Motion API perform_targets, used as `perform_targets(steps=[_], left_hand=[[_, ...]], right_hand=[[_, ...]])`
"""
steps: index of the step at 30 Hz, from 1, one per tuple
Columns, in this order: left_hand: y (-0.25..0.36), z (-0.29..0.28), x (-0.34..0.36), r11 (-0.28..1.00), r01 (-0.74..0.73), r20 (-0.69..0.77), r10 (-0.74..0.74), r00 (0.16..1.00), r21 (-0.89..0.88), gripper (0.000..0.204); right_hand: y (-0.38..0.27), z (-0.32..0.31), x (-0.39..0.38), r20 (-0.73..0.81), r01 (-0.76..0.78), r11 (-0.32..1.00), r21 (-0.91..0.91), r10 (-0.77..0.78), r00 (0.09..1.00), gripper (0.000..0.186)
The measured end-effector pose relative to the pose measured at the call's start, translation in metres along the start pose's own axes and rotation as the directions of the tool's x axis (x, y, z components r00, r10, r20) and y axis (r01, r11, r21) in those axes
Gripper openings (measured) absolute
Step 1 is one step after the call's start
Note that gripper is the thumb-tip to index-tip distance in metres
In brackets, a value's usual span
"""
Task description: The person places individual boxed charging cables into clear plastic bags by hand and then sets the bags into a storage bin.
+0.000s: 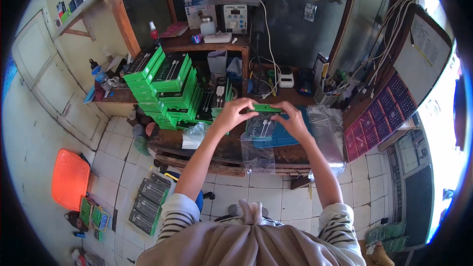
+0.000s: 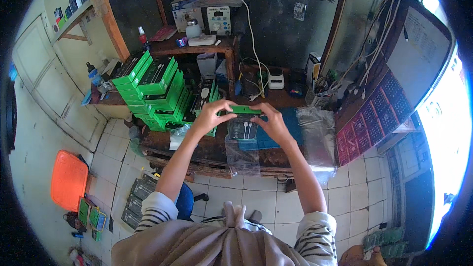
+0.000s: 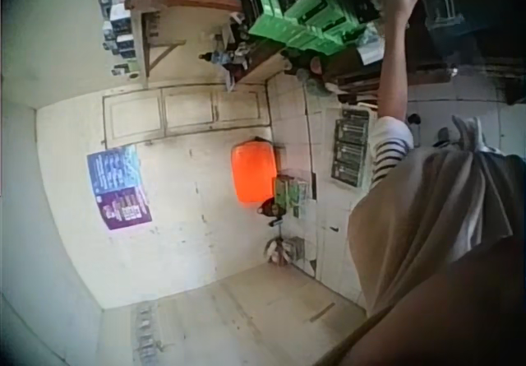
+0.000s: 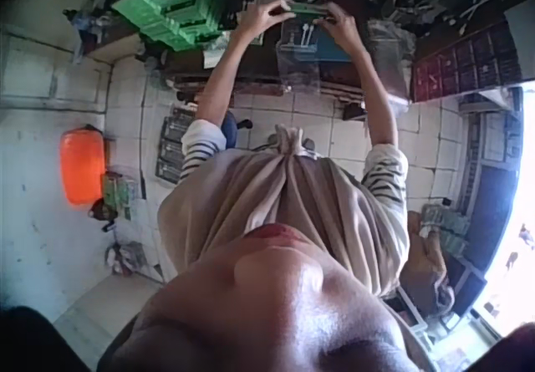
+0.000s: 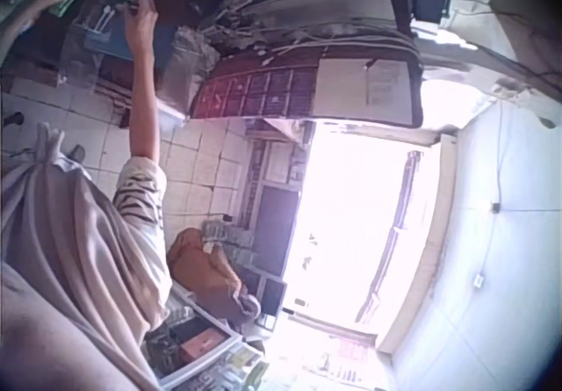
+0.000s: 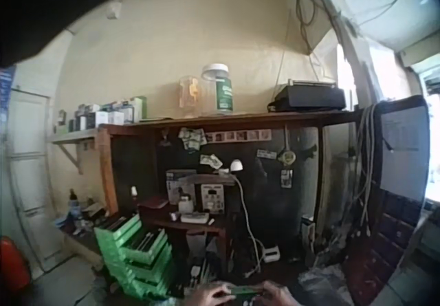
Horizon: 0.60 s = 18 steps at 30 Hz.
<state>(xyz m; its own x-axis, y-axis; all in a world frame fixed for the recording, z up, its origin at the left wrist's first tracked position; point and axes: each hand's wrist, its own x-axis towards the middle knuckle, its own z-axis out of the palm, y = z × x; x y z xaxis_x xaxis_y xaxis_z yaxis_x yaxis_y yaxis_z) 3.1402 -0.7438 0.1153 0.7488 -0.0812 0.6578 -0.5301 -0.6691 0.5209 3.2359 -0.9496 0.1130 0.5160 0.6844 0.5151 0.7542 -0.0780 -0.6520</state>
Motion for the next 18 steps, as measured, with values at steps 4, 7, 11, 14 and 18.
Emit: perform_targets(steps=[4, 7, 11, 14, 18], left_hand=[[-0.025, 0.032, -0.037, 0.996, 0.075, 0.005, -0.075, 0.997, 0.044, 0.019], [-0.021, 0.043, -0.046, 0.99, 0.137, -0.038, -0.135, 0.99, 0.032, 0.018], [-0.024, 0.034, -0.034, 0.997, 0.033, -0.019, -0.032, 0.999, 0.071, 0.022], [-0.026, 0.028, -0.035, 0.992, 0.018, -0.005, -0.017, 1.0, 0.122, 0.024], [-0.024, 0.022, -0.036, 0.996, 0.062, 0.037, -0.065, 0.997, 0.067, 0.023]], right_hand=[[0.043, 0.038, -0.024, -0.054, -0.025, 0.998, 0.053, 0.028, 0.998, 0.022], [0.052, 0.048, -0.034, -0.123, -0.013, 0.994, 0.112, 0.027, 0.992, 0.02], [0.047, 0.043, -0.023, -0.136, -0.006, 0.995, 0.103, 0.02, 0.991, 0.016], [0.044, 0.039, -0.025, -0.113, -0.005, 0.998, 0.07, 0.012, 0.994, 0.015], [0.051, 0.039, -0.03, -0.086, -0.142, 0.946, 0.292, 0.173, 0.981, 0.015]])
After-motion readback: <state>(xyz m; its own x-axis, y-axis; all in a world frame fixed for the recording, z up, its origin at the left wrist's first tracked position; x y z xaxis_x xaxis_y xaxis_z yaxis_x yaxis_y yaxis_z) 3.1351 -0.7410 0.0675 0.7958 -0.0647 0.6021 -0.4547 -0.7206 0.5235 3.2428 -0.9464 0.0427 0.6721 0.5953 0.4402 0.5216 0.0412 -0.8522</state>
